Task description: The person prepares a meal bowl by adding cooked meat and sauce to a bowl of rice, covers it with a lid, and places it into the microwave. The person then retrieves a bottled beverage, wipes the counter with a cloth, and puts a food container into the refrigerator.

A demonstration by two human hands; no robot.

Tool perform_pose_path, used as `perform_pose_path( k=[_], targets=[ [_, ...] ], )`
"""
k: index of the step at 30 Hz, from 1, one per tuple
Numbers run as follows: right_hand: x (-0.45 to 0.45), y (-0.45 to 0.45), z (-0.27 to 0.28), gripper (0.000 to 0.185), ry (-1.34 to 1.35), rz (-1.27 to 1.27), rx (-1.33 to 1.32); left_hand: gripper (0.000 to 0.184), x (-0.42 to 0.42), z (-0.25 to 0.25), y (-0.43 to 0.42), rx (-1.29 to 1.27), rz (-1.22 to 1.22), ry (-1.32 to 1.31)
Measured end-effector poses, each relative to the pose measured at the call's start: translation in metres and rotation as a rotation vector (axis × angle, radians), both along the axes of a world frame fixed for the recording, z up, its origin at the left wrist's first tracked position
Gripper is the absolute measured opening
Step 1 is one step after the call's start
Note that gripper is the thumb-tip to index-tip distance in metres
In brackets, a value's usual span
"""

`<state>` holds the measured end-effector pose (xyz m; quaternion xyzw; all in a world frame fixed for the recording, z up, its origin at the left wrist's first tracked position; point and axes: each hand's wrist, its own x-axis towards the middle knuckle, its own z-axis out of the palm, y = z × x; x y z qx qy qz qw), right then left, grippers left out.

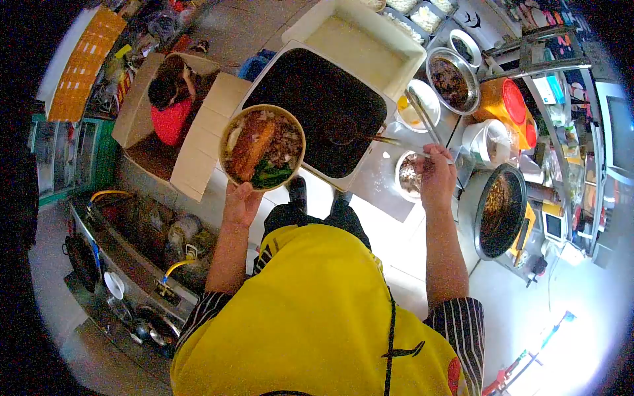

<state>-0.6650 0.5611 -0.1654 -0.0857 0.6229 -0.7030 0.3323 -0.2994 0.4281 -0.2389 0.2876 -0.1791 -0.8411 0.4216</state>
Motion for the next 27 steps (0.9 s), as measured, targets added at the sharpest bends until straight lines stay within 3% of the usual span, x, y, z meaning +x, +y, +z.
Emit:
perform_pose_path(
  k=[3,5,7,10,17,20,27],
  targets=[
    [0.003,-0.004,0.025,0.015,0.081,-0.066,0.091,0.075,-0.006,-0.001,-0.002,0.016,0.011,-0.008],
    [0.001,-0.001,0.035,0.015,0.621,0.059,0.322,0.076,-0.011,-0.002,-0.004,0.006,-0.01,0.029],
    [0.006,-0.01,0.059,0.014,0.097,-0.109,0.064,0.078,-0.014,-0.003,-0.005,0.015,-0.021,0.038],
    [0.009,-0.014,0.084,0.014,0.112,-0.171,0.084,0.083,-0.021,-0.005,-0.006,0.045,-0.028,0.023],
    [0.024,-0.021,0.121,0.014,0.162,-0.037,-0.015,0.089,-0.041,-0.005,-0.006,0.041,-0.065,0.086],
    [0.032,-0.027,0.119,0.016,0.149,0.004,-0.017,0.079,-0.049,-0.005,-0.005,-0.002,-0.088,0.068],
    [0.064,-0.042,0.113,0.018,0.151,0.1,0.013,0.084,-0.06,0.016,-0.004,0.016,-0.121,0.078]
  ],
)
